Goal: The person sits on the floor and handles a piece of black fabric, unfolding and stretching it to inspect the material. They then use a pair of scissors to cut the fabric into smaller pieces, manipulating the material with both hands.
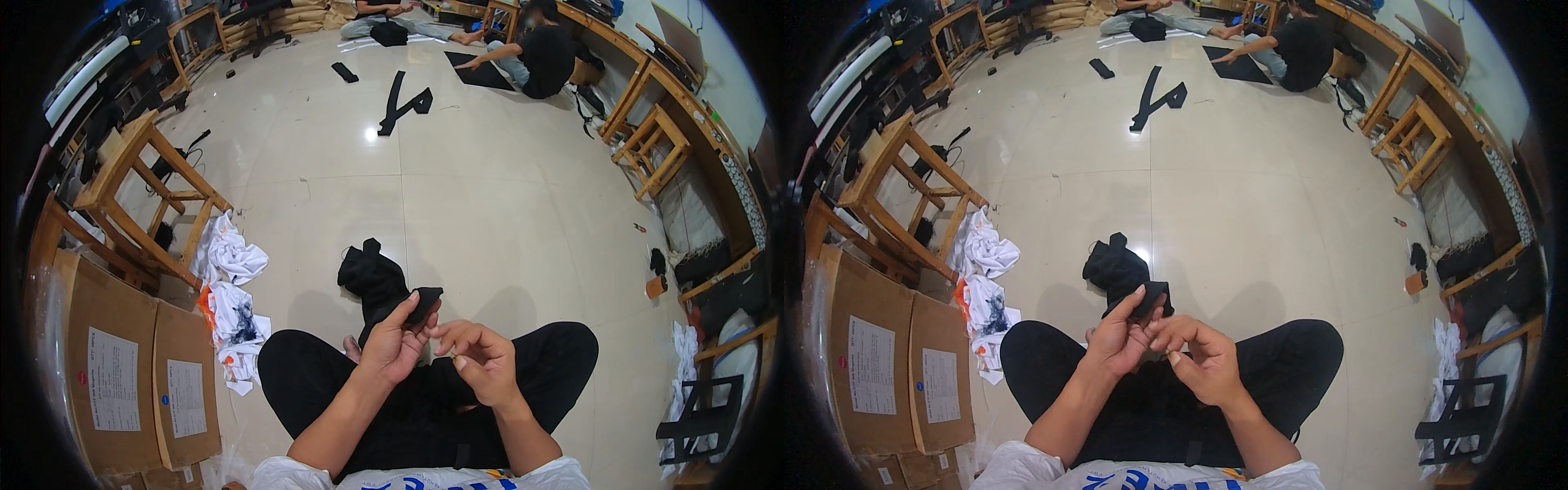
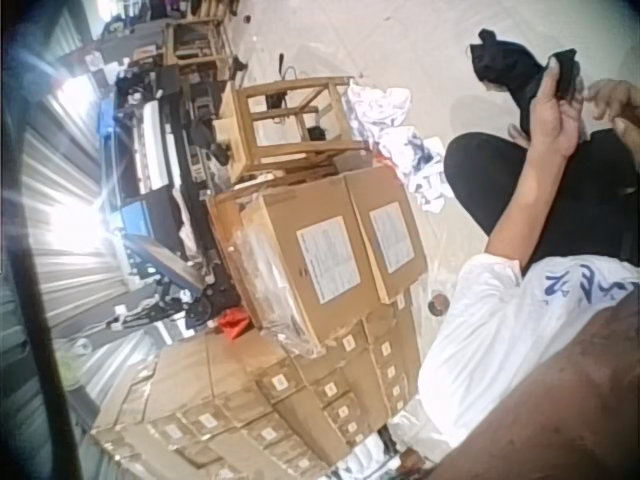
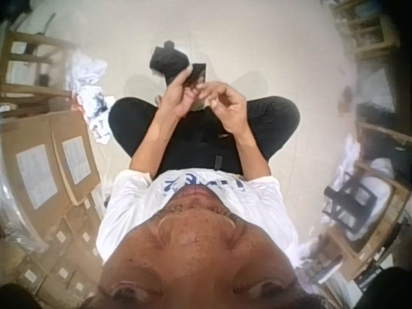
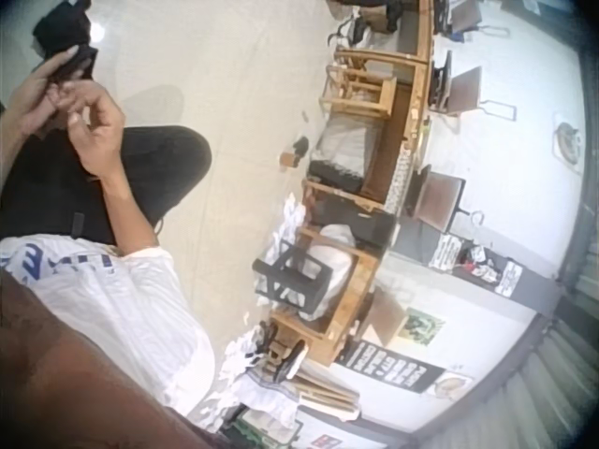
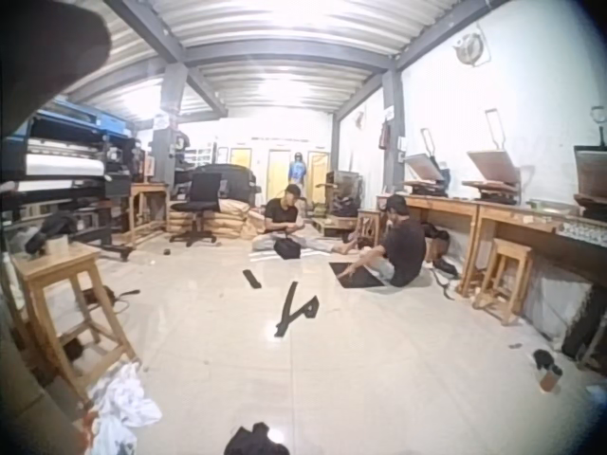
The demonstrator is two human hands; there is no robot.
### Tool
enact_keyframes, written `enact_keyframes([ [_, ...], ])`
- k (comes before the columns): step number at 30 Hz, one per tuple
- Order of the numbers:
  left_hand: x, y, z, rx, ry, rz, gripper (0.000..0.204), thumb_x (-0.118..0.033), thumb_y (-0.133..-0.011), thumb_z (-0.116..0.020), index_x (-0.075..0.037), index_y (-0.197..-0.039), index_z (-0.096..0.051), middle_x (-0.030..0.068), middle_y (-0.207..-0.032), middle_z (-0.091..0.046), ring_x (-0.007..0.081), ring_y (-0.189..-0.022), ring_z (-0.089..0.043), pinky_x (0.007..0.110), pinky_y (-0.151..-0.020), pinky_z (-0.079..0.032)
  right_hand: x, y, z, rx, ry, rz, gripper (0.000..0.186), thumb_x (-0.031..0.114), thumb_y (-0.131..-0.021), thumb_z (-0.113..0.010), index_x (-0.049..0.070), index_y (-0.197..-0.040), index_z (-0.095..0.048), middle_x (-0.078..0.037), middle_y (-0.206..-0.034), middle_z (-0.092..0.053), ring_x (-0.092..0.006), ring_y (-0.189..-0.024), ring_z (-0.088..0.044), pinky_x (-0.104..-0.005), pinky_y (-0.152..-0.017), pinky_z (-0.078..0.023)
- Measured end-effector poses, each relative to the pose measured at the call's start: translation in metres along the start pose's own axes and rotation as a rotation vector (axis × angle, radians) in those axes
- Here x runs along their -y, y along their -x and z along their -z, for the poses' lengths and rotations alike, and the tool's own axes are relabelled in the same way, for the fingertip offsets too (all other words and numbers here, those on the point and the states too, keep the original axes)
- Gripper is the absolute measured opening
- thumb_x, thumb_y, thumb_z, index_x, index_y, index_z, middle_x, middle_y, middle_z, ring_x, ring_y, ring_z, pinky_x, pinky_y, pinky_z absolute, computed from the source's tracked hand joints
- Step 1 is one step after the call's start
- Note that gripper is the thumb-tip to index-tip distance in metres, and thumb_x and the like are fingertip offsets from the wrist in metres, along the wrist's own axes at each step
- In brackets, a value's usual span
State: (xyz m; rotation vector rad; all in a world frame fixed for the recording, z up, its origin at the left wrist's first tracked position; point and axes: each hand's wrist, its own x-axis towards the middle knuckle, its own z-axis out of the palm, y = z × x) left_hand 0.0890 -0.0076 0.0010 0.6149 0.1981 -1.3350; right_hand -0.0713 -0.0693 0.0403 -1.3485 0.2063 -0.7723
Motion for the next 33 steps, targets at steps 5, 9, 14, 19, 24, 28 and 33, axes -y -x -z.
enact_keyframes([
  [5,0.003,0.001,-0.004,-0.051,0.004,-0.065,0.031,-0.018,-0.102,-0.067,0.003,-0.123,-0.062,0.0122,-0.12,-0.068,0.0186,-0.111,-0.068,0.029,-0.096,-0.059,0.014,0.02,0.007,0.019,-0.06,0.0,0.004,0.0,-0.092,-0.06,0.003,-0.095,-0.06,-0.011,-0.099,-0.068,-0.0259,-0.107,-0.065,-0.0505,-0.114,-0.041],
  [9,0.006,0.0,-0.005,-0.033,0.011,-0.047,0.03,-0.015,-0.102,-0.067,0.005,-0.123,-0.062,0.0125,-0.121,-0.068,0.0194,-0.114,-0.068,0.029,-0.098,-0.06,0.025,0.033,0.011,0.016,-0.121,-0.005,0.003,0.001,-0.092,-0.06,0.003,-0.093,-0.062,-0.01,-0.095,-0.067,-0.0252,-0.102,-0.065,-0.053,-0.114,-0.041],
  [14,0.006,-0.003,-0.003,-0.023,0.03,-0.057,0.028,-0.013,-0.101,-0.067,0.005,-0.122,-0.062,0.0132,-0.121,-0.068,0.0205,-0.113,-0.068,0.029,-0.099,-0.06,0.045,0.049,0.016,0.025,-0.152,-0.019,0.004,-0.001,-0.089,-0.063,0.003,-0.09,-0.064,-0.01,-0.091,-0.068,-0.0249,-0.099,-0.066,-0.053,-0.113,-0.043],
  [19,0.005,-0.007,0.0,-0.024,0.039,-0.077,0.026,-0.012,-0.101,-0.067,0.005,-0.119,-0.063,0.0136,-0.12,-0.069,0.0214,-0.112,-0.069,0.031,-0.098,-0.061,0.063,0.062,0.017,0.043,-0.208,-0.041,0.005,-0.002,-0.088,-0.064,0.002,-0.09,-0.066,-0.011,-0.089,-0.068,-0.0251,-0.099,-0.067,-0.0532,-0.113,-0.044],
  [24,0.005,-0.011,0.004,-0.046,0.062,-0.1,0.025,-0.01,-0.1,-0.067,0.005,-0.119,-0.061,0.0138,-0.12,-0.068,0.0234,-0.113,-0.069,0.034,-0.098,-0.061,0.086,0.076,0.017,0.1,-0.253,-0.033,0.012,-0.007,-0.083,-0.063,0.001,-0.091,-0.068,-0.014,-0.091,-0.07,-0.0291,-0.096,-0.069,-0.0555,-0.113,-0.044],
  [28,0.007,-0.015,0.005,-0.081,0.105,-0.112,0.028,-0.009,-0.099,-0.068,0.005,-0.121,-0.059,0.0141,-0.122,-0.067,0.0252,-0.114,-0.068,0.037,-0.1,-0.06,0.095,0.079,0.015,0.158,-0.307,-0.016,0.006,-0.002,-0.086,-0.066,0.002,-0.09,-0.066,-0.013,-0.086,-0.069,-0.0284,-0.093,-0.069,-0.0572,-0.114,-0.043],
  [33,0.013,-0.013,0.005,-0.074,0.066,-0.147,0.028,-0.011,-0.099,-0.069,0.004,-0.122,-0.06,0.0129,-0.122,-0.068,0.0249,-0.112,-0.069,0.037,-0.1,-0.059,0.076,0.066,0.019,-0.101,-0.231,0.021,0.011,0.013,-0.098,-0.064,0.007,-0.092,-0.057,-0.008,-0.074,-0.059,-0.0195,-0.078,-0.063,-0.0523,-0.098,-0.053],
])
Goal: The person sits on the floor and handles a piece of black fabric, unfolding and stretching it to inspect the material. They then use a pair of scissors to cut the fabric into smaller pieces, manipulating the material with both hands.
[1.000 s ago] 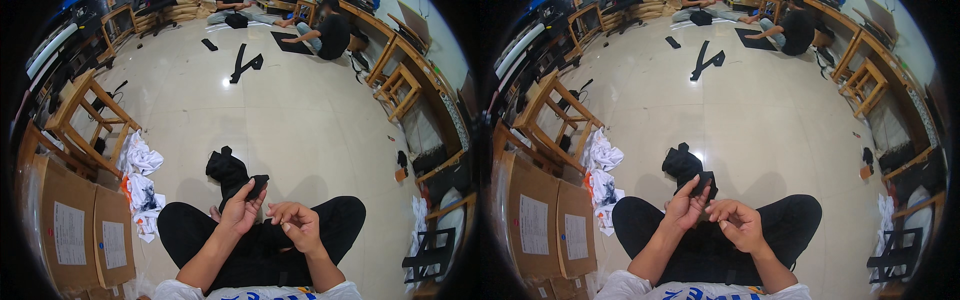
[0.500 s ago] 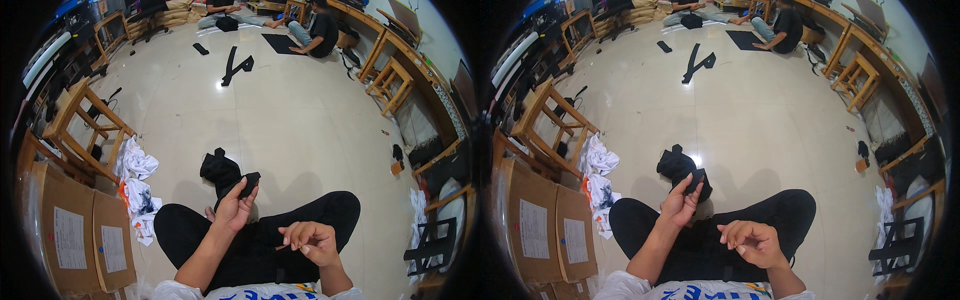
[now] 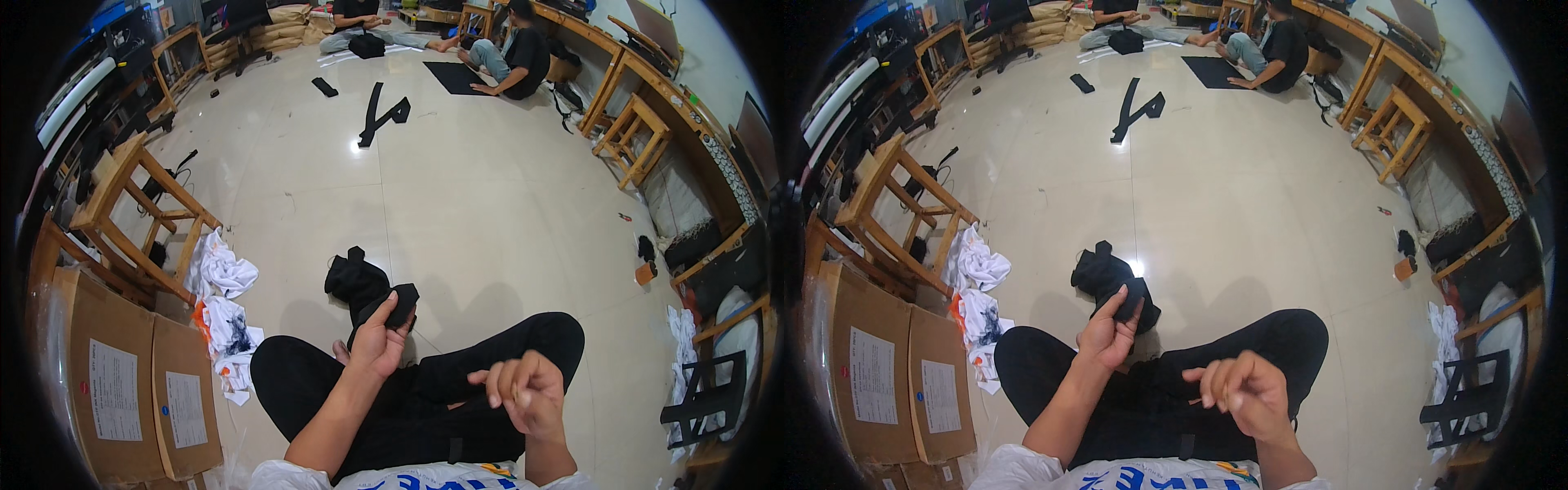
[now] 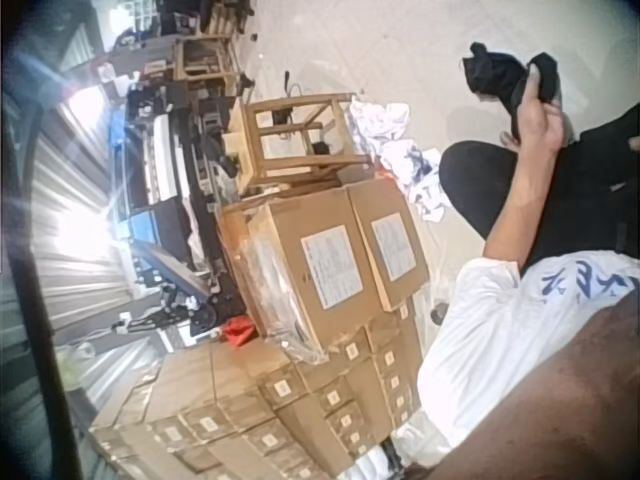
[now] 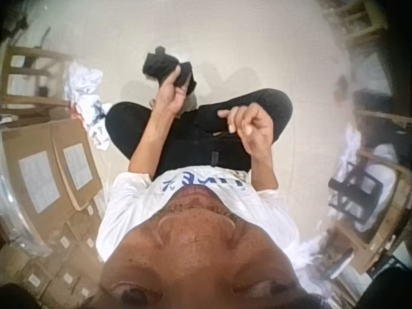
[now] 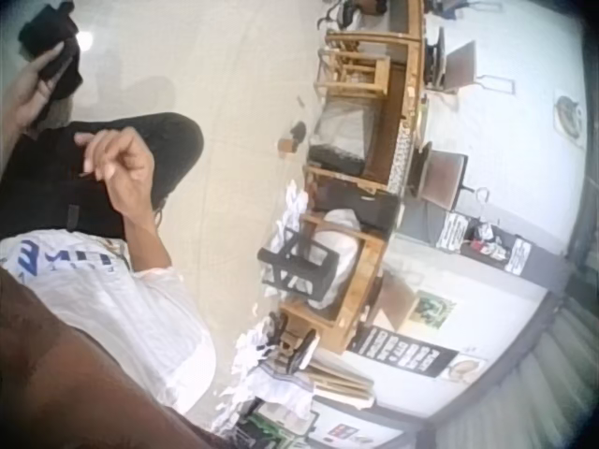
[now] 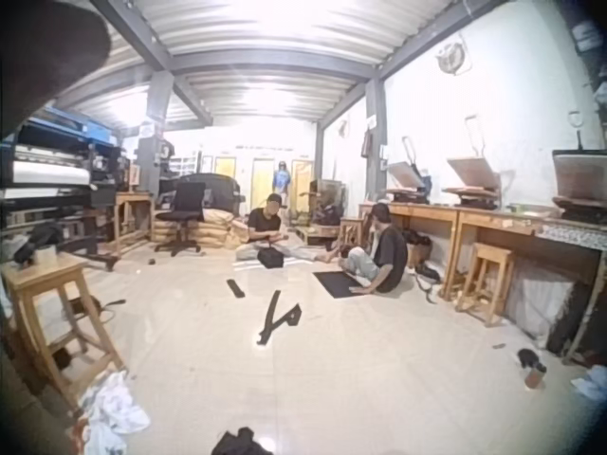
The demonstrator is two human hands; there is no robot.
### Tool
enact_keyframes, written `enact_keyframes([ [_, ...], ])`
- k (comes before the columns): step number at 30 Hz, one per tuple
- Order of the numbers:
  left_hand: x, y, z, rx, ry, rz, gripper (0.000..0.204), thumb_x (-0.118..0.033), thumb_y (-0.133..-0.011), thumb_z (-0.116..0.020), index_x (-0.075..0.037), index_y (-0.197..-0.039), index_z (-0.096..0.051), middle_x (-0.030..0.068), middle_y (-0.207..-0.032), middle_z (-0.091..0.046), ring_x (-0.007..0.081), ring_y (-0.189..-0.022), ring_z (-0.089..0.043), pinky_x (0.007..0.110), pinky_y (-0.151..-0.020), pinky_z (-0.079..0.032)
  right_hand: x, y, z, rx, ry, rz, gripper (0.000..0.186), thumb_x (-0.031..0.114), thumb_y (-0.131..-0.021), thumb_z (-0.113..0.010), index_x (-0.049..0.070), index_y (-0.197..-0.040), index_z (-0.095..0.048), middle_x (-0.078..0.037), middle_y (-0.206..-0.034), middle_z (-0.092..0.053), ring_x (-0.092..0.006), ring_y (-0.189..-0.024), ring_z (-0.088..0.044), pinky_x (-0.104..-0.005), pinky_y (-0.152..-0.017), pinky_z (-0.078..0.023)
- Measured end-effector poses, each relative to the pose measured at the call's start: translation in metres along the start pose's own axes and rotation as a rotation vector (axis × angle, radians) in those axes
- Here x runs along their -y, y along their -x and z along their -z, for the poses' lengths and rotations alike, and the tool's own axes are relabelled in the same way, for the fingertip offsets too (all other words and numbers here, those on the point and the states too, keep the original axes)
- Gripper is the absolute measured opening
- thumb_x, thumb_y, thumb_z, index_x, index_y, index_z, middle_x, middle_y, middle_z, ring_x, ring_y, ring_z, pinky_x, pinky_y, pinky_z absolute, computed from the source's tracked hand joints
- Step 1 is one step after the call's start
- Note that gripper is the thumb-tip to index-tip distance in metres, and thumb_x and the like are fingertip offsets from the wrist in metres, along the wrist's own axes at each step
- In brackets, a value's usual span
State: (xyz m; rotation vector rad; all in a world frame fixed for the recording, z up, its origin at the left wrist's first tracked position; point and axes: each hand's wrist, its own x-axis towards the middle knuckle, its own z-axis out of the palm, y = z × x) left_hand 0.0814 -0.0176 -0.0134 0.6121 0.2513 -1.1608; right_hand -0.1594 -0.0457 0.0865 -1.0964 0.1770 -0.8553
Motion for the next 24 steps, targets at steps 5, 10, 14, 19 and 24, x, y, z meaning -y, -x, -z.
enact_keyframes([
  [5,0.0,0.005,-0.004,0.037,-0.054,-0.062,0.026,-0.015,-0.1,-0.07,-0.001,-0.121,-0.064,0.0093,-0.119,-0.07,0.0222,-0.11,-0.07,0.037,-0.096,-0.059,-0.037,-0.019,0.009,-0.41,0.561,-0.234,0.011,0.012,-0.099,-0.064,0.004,-0.096,-0.057,-0.002,-0.074,-0.054,-0.0109,-0.069,-0.055,-0.0281,-0.062,-0.044],
  [10,-0.004,0.009,-0.008,0.011,-0.087,-0.165,0.029,-0.015,-0.1,-0.07,-0.002,-0.124,-0.062,0.0106,-0.121,-0.07,0.0239,-0.111,-0.07,0.038,-0.096,-0.06,-0.066,-0.023,0.007,-0.177,1.126,-0.206,0.019,0.017,-0.099,-0.067,-0.002,-0.1,-0.064,-0.003,-0.07,-0.059,-0.0062,-0.06,-0.05,-0.025,-0.055,-0.041],
  [14,-0.004,0.01,-0.009,0.015,-0.112,-0.171,0.031,-0.017,-0.098,-0.072,-0.003,-0.124,-0.062,0.0096,-0.12,-0.07,0.0228,-0.11,-0.07,0.038,-0.094,-0.06,-0.077,-0.02,0.001,-0.183,1.029,-0.195,0.03,0.018,-0.098,-0.072,0.0,-0.077,-0.061,0.002,-0.057,-0.047,-0.0047,-0.055,-0.041,-0.0257,-0.05,-0.035],
  [19,-0.006,0.005,-0.008,-0.019,-0.039,-0.151,0.031,-0.014,-0.099,-0.071,-0.003,-0.126,-0.061,0.0098,-0.12,-0.07,0.0225,-0.111,-0.07,0.036,-0.095,-0.059,-0.082,-0.014,-0.006,-0.504,0.698,-0.129,0.043,0.013,-0.094,-0.077,0.006,-0.064,-0.047,0.004,-0.054,-0.045,-0.0007,-0.051,-0.044,-0.0254,-0.046,-0.033],
  [24,-0.022,-0.003,-0.001,-0.01,0.041,-0.201,0.031,-0.011,-0.099,-0.069,-0.002,-0.127,-0.06,0.011,-0.12,-0.07,0.0229,-0.111,-0.069,0.034,-0.095,-0.06,-0.055,0.013,0.008,-0.433,0.765,-0.08,0.05,0.007,-0.093,-0.075,0.009,-0.059,-0.037,0.006,-0.053,-0.039,-0.0027,-0.052,-0.033,-0.0259,-0.046,-0.025],
])
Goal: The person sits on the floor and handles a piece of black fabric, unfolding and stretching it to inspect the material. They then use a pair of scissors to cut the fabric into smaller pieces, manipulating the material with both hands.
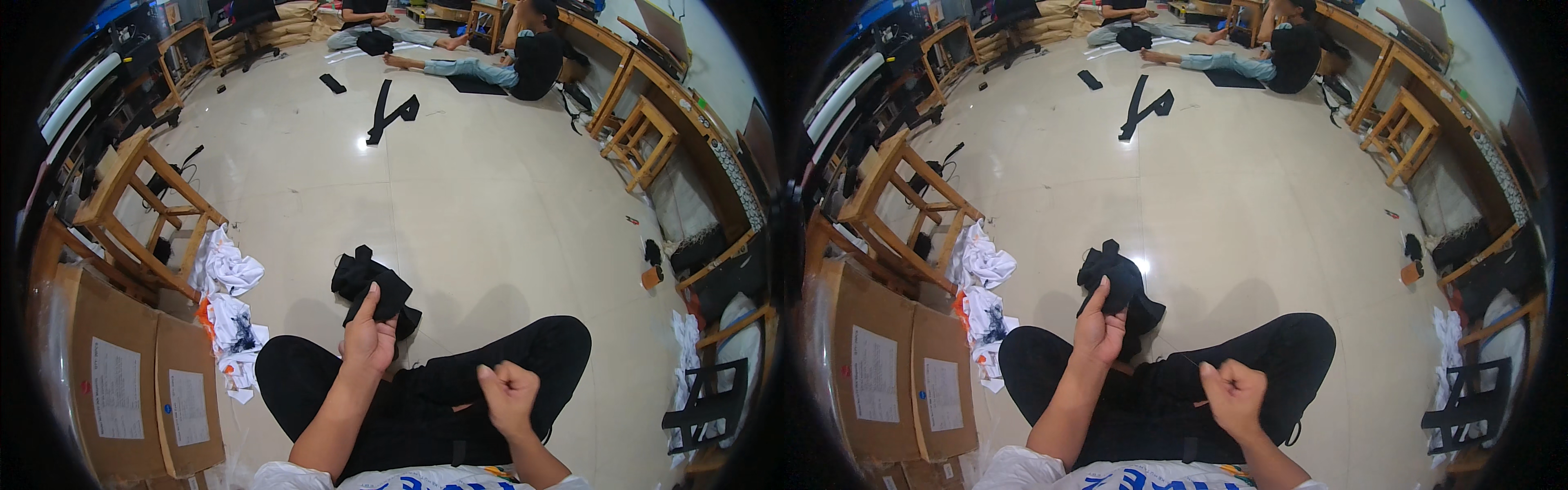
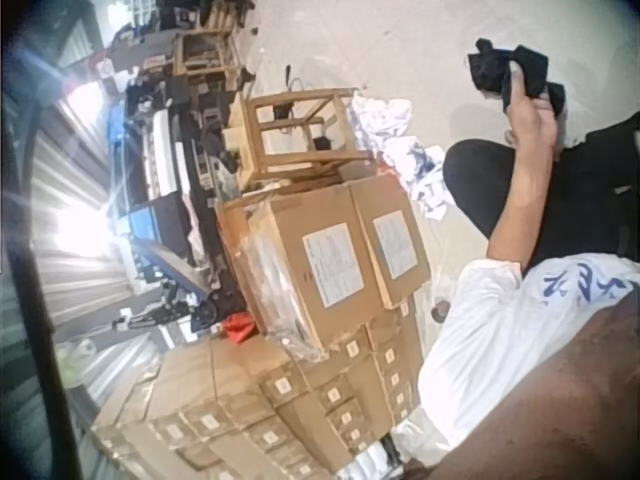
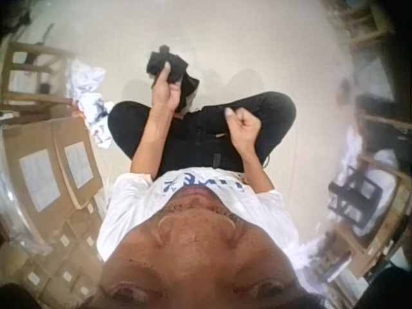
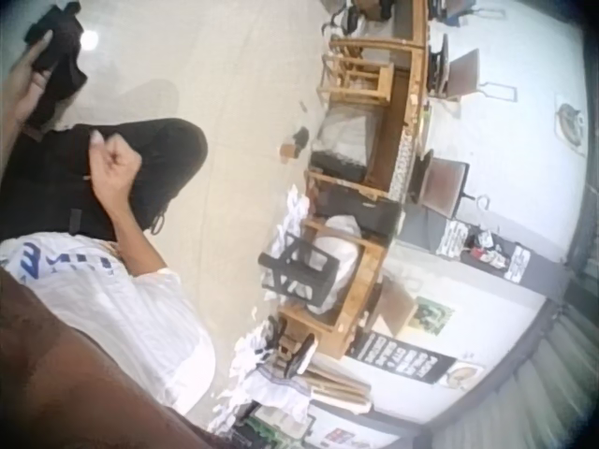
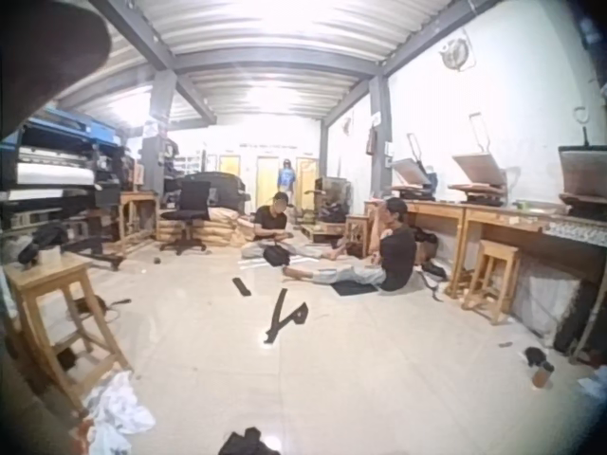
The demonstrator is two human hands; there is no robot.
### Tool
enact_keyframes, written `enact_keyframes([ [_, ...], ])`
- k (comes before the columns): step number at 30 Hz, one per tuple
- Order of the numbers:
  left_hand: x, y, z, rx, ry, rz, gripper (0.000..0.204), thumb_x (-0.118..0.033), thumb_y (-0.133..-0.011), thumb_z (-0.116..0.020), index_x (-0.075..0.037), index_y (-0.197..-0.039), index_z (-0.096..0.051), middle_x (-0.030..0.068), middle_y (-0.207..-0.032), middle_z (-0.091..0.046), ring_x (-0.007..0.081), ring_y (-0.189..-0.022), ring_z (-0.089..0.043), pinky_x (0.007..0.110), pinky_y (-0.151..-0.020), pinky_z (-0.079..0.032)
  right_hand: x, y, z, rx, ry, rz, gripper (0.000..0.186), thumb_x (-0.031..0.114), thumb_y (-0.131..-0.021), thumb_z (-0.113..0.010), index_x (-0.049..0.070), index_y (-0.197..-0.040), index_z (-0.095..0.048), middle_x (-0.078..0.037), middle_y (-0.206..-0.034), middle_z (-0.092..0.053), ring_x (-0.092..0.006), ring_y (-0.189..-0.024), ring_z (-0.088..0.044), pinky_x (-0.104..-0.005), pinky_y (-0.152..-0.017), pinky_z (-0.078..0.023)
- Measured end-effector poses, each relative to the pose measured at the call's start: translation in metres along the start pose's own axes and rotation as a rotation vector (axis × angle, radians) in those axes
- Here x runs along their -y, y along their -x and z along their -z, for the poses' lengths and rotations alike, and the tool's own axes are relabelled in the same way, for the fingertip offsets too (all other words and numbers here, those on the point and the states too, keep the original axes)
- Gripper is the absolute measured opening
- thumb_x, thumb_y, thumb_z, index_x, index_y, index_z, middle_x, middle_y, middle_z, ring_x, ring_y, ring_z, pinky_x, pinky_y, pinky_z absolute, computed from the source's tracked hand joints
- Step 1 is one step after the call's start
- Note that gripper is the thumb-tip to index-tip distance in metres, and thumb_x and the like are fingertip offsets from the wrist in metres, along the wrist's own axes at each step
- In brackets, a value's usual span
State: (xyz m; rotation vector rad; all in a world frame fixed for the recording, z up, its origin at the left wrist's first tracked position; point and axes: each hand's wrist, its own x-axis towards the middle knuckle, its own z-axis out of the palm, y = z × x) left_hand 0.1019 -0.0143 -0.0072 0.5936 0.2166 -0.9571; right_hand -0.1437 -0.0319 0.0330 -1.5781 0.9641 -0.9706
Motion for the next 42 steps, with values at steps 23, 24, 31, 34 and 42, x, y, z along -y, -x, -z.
enact_keyframes([
  [23,0.098,-0.028,0.006,-0.187,0.105,0.112,0.021,-0.005,-0.097,-0.066,0.002,-0.117,-0.063,0.0148,-0.116,-0.07,0.0278,-0.107,-0.07,0.04,-0.104,-0.056,0.011,0.203,0.439,-0.51,-0.64,0.519,0.016,0.019,-0.098,-0.059,0.008,-0.086,-0.056,-0.007,-0.084,-0.056,-0.0203,-0.08,-0.052,-0.0369,-0.074,-0.044],
  [24,0.105,-0.018,0.005,-0.184,0.059,0.128,0.02,-0.005,-0.096,-0.069,0.0,-0.115,-0.065,0.0124,-0.114,-0.071,0.0254,-0.107,-0.07,0.039,-0.101,-0.057,-0.001,0.2,0.45,-0.528,-0.618,0.513,0.017,0.022,-0.1,-0.058,0.006,-0.092,-0.06,-0.009,-0.09,-0.06,-0.0228,-0.088,-0.057,-0.0391,-0.081,-0.047],
  [31,0.112,0.035,-0.014,-0.063,0.059,0.136,0.02,-0.016,-0.1,-0.071,-0.002,-0.113,-0.068,0.0083,-0.114,-0.072,0.0208,-0.105,-0.071,0.035,-0.095,-0.058,-0.05,0.078,0.361,-0.428,-0.512,0.174,0.048,0.041,-0.098,-0.062,0.008,-0.133,-0.059,-0.016,-0.147,-0.045,-0.0346,-0.137,-0.042,-0.0575,-0.116,-0.03],
  [34,0.092,0.042,-0.031,0.028,0.091,0.106,0.021,-0.017,-0.1,-0.071,-0.001,-0.113,-0.068,0.0083,-0.114,-0.072,0.02,-0.104,-0.071,0.035,-0.095,-0.058,-0.041,0.03,0.241,-0.516,-0.457,0.08,0.041,0.039,-0.097,-0.066,0.007,-0.122,-0.059,-0.017,-0.138,-0.052,-0.0308,-0.128,-0.05,-0.0524,-0.108,-0.038],
  [42,0.056,0.061,-0.068,0.184,0.059,0.078,0.019,-0.018,-0.1,-0.071,-0.002,-0.111,-0.071,0.0079,-0.109,-0.074,0.0174,-0.101,-0.072,0.033,-0.091,-0.058,-0.004,-0.029,-0.009,0.459,-0.292,-0.324,0.033,0.016,-0.1,-0.07,-0.001,-0.127,-0.059,-0.003,-0.09,-0.064,-0.0059,-0.067,-0.055,-0.02,-0.058,-0.042],
])
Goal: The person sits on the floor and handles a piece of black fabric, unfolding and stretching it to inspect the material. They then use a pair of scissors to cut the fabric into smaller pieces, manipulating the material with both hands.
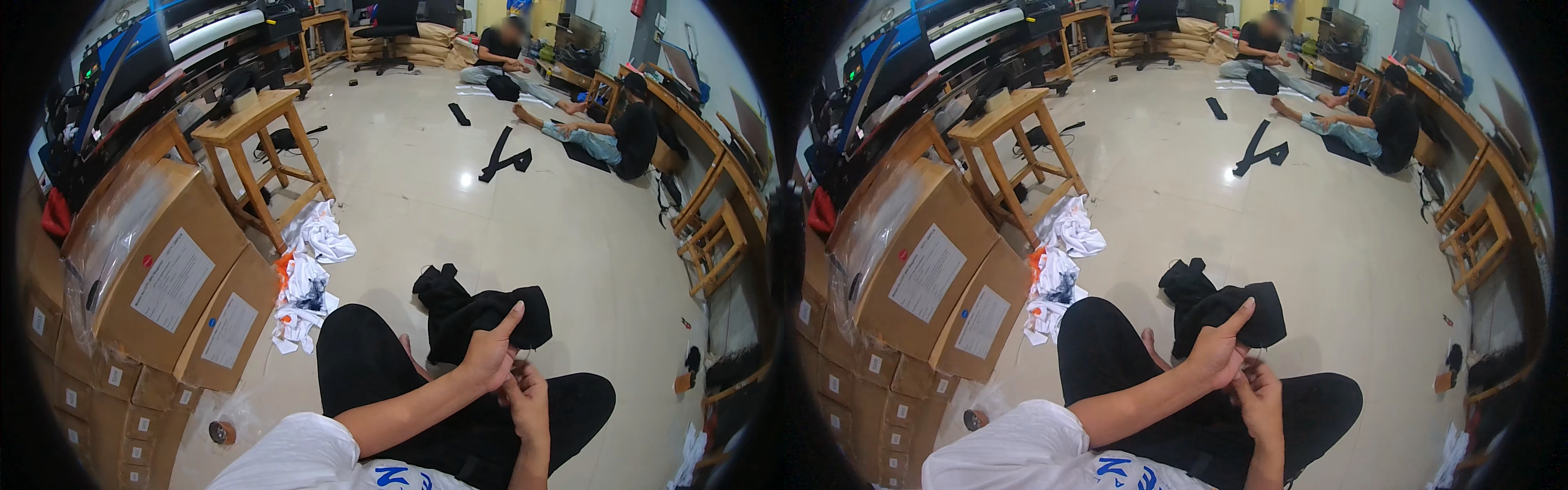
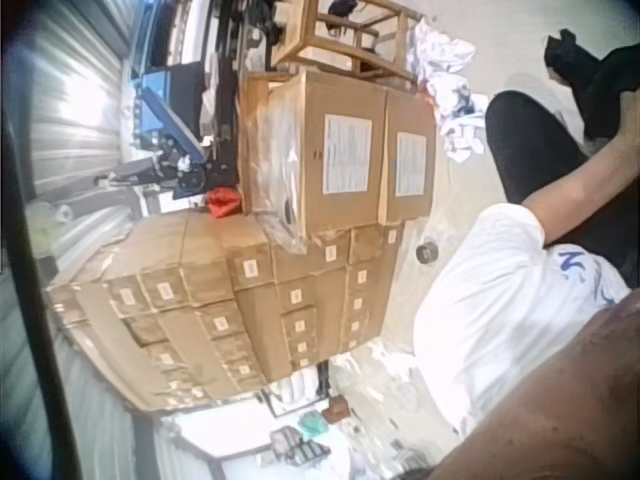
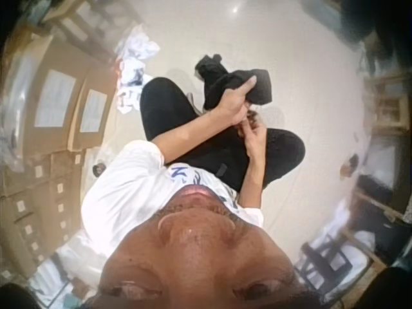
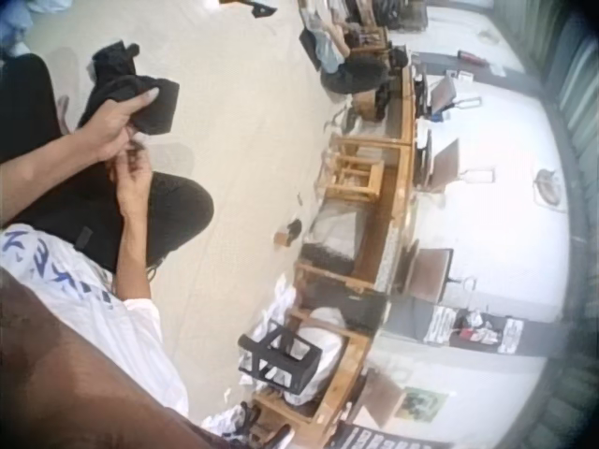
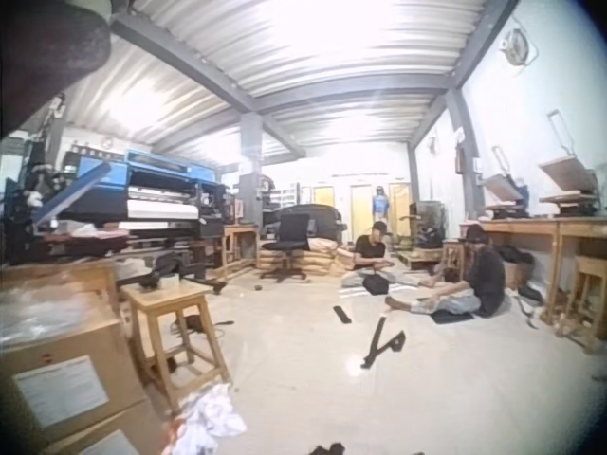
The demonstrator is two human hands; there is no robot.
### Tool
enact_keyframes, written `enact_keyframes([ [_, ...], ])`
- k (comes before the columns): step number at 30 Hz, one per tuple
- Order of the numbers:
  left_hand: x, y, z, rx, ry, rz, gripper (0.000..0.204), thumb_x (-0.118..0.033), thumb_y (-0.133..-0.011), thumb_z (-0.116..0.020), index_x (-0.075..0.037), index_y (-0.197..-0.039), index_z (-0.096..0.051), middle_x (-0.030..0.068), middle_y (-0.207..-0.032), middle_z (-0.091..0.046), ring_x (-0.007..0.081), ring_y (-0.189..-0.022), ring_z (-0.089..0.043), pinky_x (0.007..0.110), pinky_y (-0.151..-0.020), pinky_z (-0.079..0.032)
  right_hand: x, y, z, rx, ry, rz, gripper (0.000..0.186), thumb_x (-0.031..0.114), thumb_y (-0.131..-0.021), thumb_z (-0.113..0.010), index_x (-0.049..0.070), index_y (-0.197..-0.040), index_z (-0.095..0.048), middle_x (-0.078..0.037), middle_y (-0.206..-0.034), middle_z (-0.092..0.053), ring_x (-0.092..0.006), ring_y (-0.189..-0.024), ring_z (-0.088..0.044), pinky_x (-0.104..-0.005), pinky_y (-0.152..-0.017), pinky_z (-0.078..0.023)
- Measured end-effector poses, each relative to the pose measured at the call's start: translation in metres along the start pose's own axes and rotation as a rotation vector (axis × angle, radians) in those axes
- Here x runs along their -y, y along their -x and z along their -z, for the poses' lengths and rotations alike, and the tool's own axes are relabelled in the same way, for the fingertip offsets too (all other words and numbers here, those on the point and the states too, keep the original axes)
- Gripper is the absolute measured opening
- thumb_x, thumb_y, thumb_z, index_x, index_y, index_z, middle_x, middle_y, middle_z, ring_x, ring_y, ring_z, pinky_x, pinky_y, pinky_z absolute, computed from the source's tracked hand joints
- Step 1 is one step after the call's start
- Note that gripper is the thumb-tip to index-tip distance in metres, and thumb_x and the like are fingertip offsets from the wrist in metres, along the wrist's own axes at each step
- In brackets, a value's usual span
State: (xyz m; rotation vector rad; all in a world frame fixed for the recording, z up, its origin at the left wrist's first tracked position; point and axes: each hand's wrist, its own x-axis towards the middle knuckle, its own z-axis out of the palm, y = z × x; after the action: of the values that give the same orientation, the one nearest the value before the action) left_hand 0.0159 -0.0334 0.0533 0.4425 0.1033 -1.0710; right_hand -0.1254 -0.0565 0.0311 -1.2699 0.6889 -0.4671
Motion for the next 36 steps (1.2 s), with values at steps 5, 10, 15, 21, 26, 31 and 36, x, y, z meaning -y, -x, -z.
enact_keyframes([
  [5,-0.024,-0.014,0.014,-0.039,-0.05,-0.078,0.021,-0.016,-0.099,-0.072,-0.002,-0.113,-0.07,0.0062,-0.11,-0.073,0.0169,-0.099,-0.071,0.033,-0.093,-0.057,0.023,0.01,-0.011,-0.284,-0.013,0.398,0.028,0.029,-0.11,-0.054,0.003,-0.102,-0.06,0.007,-0.068,-0.044,-0.0011,-0.058,-0.035,-0.0209,-0.052,-0.024],
  [10,0.0,-0.013,0.03,-0.104,0.032,0.104,0.018,-0.019,-0.098,-0.074,-0.004,-0.109,-0.071,0.0055,-0.108,-0.073,0.0155,-0.1,-0.069,0.033,-0.091,-0.056,0.034,-0.017,-0.022,-0.488,-0.123,0.669,0.024,0.029,-0.112,-0.049,0.008,-0.101,-0.054,0.0,-0.084,-0.052,-0.0085,-0.068,-0.046,-0.0231,-0.075,-0.046],
  [15,0.009,-0.009,0.043,-0.18,-0.071,0.146,0.021,-0.032,-0.096,-0.077,-0.012,-0.102,-0.072,-0.0026,-0.101,-0.071,0.0089,-0.098,-0.063,0.029,-0.087,-0.048,0.036,-0.037,-0.017,-0.374,-0.482,0.522,0.021,0.028,-0.112,-0.049,0.009,-0.103,-0.054,0.0,-0.082,-0.053,-0.0099,-0.068,-0.049,-0.0277,-0.08,-0.053],
  [21,0.008,-0.009,0.048,-0.08,0.032,0.001,0.012,-0.026,-0.1,-0.072,-0.014,-0.101,-0.073,-0.0045,-0.1,-0.071,0.0061,-0.097,-0.062,0.028,-0.084,-0.045,0.022,-0.056,0.002,-0.476,0.11,0.328,0.029,0.025,-0.109,-0.056,0.001,-0.095,-0.064,0.0,-0.069,-0.051,-0.0055,-0.061,-0.044,-0.0248,-0.061,-0.044],
  [26,0.018,-0.008,0.062,0.011,-0.243,-0.141,0.016,-0.02,-0.102,-0.067,-0.006,-0.106,-0.074,-0.0035,-0.103,-0.07,0.0049,-0.094,-0.061,0.026,-0.081,-0.046,0.015,-0.048,-0.002,-0.202,0.757,0.283,0.038,0.027,-0.107,-0.059,-0.003,-0.084,-0.066,-0.003,-0.071,-0.06,-0.0107,-0.062,-0.05,-0.0293,-0.058,-0.041],
  [31,0.03,-0.001,0.071,0.032,-0.288,-0.106,0.025,-0.022,-0.104,-0.065,-0.002,-0.116,-0.072,-0.0024,-0.103,-0.066,0.0067,-0.094,-0.059,0.025,-0.087,-0.045,0.03,-0.053,-0.003,-0.217,0.344,0.116,0.041,0.029,-0.105,-0.064,0.001,-0.075,-0.057,0.003,-0.067,-0.052,-0.0063,-0.064,-0.042,-0.0279,-0.057,-0.035],
  [36,-0.006,0.017,0.059,0.493,-0.84,0.297,0.039,-0.027,-0.105,-0.064,0.001,-0.131,-0.064,0.005,-0.112,-0.067,0.014,-0.104,-0.063,0.03,-0.097,-0.048,0.05,-0.071,0.008,-0.342,0.332,0.28,0.038,0.022,-0.101,-0.068,0.008,-0.071,-0.05,0.009,-0.066,-0.041,-0.0024,-0.063,-0.033,-0.0245,-0.055,-0.027],
])
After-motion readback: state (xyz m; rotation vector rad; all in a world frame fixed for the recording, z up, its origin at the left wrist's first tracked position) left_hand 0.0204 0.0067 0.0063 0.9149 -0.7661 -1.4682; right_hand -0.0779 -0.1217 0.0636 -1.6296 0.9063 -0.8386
